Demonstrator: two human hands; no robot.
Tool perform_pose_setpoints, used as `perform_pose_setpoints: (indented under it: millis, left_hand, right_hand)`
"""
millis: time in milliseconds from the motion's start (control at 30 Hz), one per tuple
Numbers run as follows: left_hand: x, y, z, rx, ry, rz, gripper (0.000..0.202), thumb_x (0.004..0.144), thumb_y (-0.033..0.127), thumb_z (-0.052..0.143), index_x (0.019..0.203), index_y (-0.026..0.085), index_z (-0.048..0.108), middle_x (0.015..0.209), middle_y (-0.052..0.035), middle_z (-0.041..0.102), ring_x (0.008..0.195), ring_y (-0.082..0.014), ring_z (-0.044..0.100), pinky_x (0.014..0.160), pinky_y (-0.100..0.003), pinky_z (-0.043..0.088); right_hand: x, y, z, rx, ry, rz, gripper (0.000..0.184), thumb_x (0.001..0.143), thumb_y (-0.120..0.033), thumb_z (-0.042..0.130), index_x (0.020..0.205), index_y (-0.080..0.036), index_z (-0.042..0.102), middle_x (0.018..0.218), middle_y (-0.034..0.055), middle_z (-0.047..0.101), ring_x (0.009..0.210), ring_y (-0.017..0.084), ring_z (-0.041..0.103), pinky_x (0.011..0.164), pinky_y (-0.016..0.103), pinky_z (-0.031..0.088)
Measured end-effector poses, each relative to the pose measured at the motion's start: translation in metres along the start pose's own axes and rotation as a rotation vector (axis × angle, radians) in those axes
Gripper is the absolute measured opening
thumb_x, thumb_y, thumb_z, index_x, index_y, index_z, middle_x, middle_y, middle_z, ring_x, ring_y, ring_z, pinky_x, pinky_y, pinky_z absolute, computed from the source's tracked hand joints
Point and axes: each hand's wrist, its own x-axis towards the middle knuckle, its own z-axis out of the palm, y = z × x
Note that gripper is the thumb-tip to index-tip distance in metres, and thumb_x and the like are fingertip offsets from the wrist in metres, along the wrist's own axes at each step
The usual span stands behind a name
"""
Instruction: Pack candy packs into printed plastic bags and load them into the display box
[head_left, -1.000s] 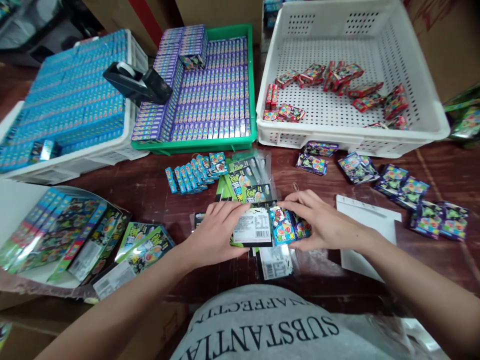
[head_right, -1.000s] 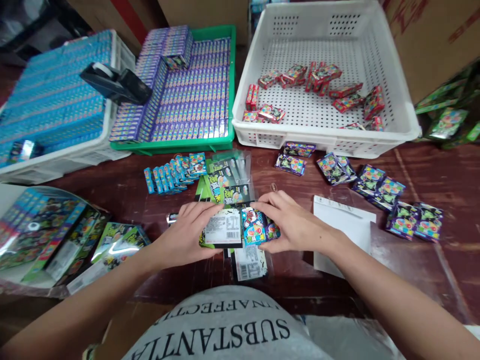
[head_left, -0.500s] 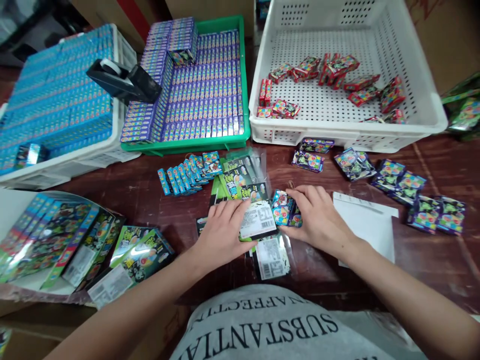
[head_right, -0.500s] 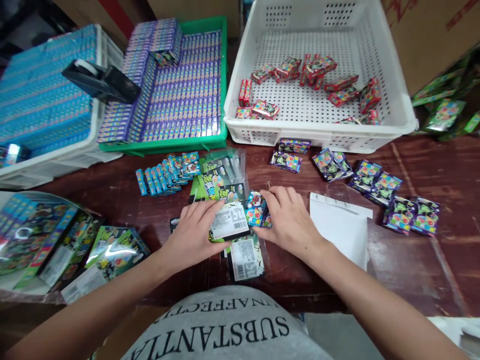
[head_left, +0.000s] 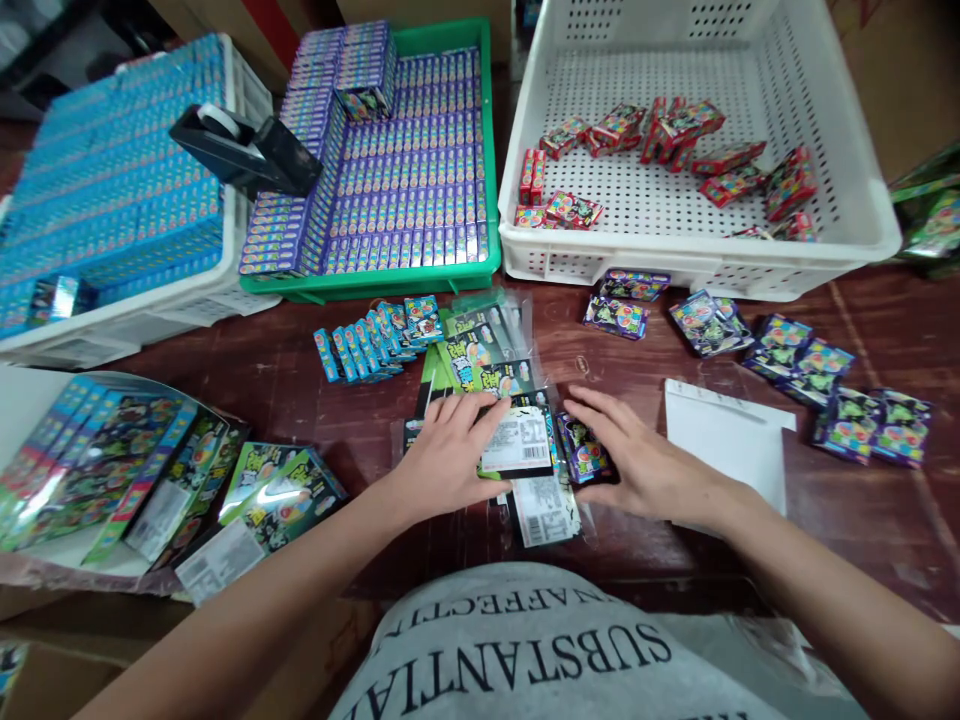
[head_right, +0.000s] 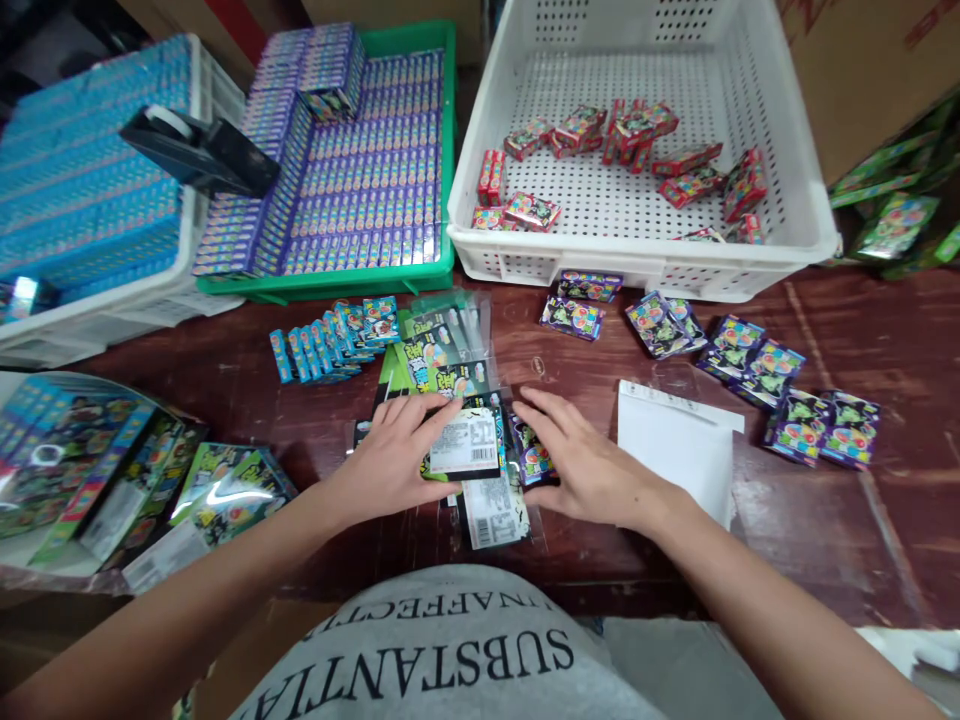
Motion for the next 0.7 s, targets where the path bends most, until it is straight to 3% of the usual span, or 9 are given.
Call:
perform_pose_setpoints:
  millis: [133,267,333,400,500,567,600,667,700]
  left_hand:
    - [0.005,0.007,0.001,-0.047,-0.027,0.005,0.099,0.074,0.056,0.08,0.153,0.015,0.036,0.138,-0.0181,0.051,0.127,-0.0371,0.046,0.107,-0.053,0.037]
    - [0.01,0.017,0.002,-0.071,-0.002,-0.032,0.096,0.072,0.046,0.082,0.152,0.018,0.038,0.139,-0.016,0.052,0.128,-0.0362,0.046,0.109,-0.052,0.038]
    - [0.01,0.018,0.004,-0.065,0.041,-0.11,0.093,0.073,0.042,0.08,0.153,0.021,0.038,0.138,-0.0148,0.053,0.128,-0.0356,0.048,0.108,-0.052,0.041]
    - [0.01,0.014,0.011,-0.053,0.095,-0.178,0.093,0.074,0.041,0.079,0.154,0.022,0.036,0.138,-0.0145,0.054,0.127,-0.0356,0.049,0.107,-0.052,0.043]
    - [0.013,0.005,0.017,-0.023,0.109,-0.194,0.094,0.072,0.04,0.08,0.154,0.026,0.038,0.139,-0.0141,0.056,0.128,-0.037,0.051,0.107,-0.054,0.044]
    - [0.02,0.002,0.009,-0.008,0.078,-0.143,0.098,0.064,0.046,0.085,0.151,0.029,0.044,0.141,-0.0148,0.057,0.128,-0.0406,0.052,0.106,-0.058,0.044]
    - [0.028,0.001,-0.001,-0.002,0.069,-0.101,0.101,0.06,0.052,0.087,0.15,0.029,0.046,0.142,-0.0156,0.057,0.129,-0.0425,0.051,0.106,-0.06,0.044]
    - [0.056,-0.002,-0.031,0.018,0.099,0.004,0.101,0.059,0.061,0.086,0.147,0.028,0.049,0.144,-0.0172,0.055,0.13,-0.0439,0.05,0.106,-0.062,0.045]
    - [0.077,-0.005,-0.05,0.042,0.147,0.053,0.091,0.071,0.06,0.08,0.148,0.027,0.047,0.146,-0.0174,0.053,0.132,-0.0413,0.049,0.108,-0.06,0.044]
  right_hand:
    - [0.0,0.014,-0.004,0.054,0.001,-0.004,0.077,0.088,-0.046,0.071,0.153,-0.027,0.035,0.15,0.0143,0.043,0.14,0.033,0.043,0.115,0.054,0.043]
    - [0.011,0.013,-0.001,0.136,0.073,-0.026,0.085,0.079,-0.055,0.079,0.148,-0.021,0.042,0.147,0.0172,0.046,0.136,0.035,0.047,0.114,0.053,0.043]
    - [0.014,0.006,0.001,0.215,0.135,0.038,0.089,0.075,-0.059,0.081,0.145,-0.019,0.043,0.148,0.0186,0.045,0.136,0.034,0.049,0.113,0.05,0.045]
    - [0.016,-0.001,0.004,0.299,0.184,0.136,0.087,0.073,-0.06,0.082,0.142,-0.019,0.046,0.14,0.0173,0.053,0.129,0.032,0.057,0.108,0.047,0.05]
    - [0.019,-0.006,0.004,0.363,0.139,0.143,0.104,0.074,-0.055,0.083,0.156,-0.022,0.029,0.135,0.0161,0.062,0.123,0.032,0.062,0.105,0.047,0.052]
    - [0.019,0.0,-0.009,0.333,0.192,0.092,0.109,0.08,-0.05,0.079,0.162,-0.026,0.012,0.136,0.0151,0.064,0.125,0.032,0.062,0.105,0.051,0.051]
    - [0.018,0.007,-0.023,0.297,0.281,0.081,0.102,0.085,-0.047,0.075,0.162,-0.029,0.012,0.137,0.0138,0.064,0.126,0.032,0.061,0.106,0.053,0.051]
    - [0.014,0.032,-0.063,0.198,0.56,0.112,0.076,0.092,-0.043,0.065,0.157,-0.034,0.026,0.139,0.0114,0.063,0.126,0.031,0.061,0.106,0.056,0.05]
    - [0.011,0.05,-0.088,0.147,0.706,0.154,0.063,0.094,-0.042,0.062,0.152,-0.034,0.036,0.139,0.0112,0.062,0.125,0.031,0.061,0.106,0.056,0.05]
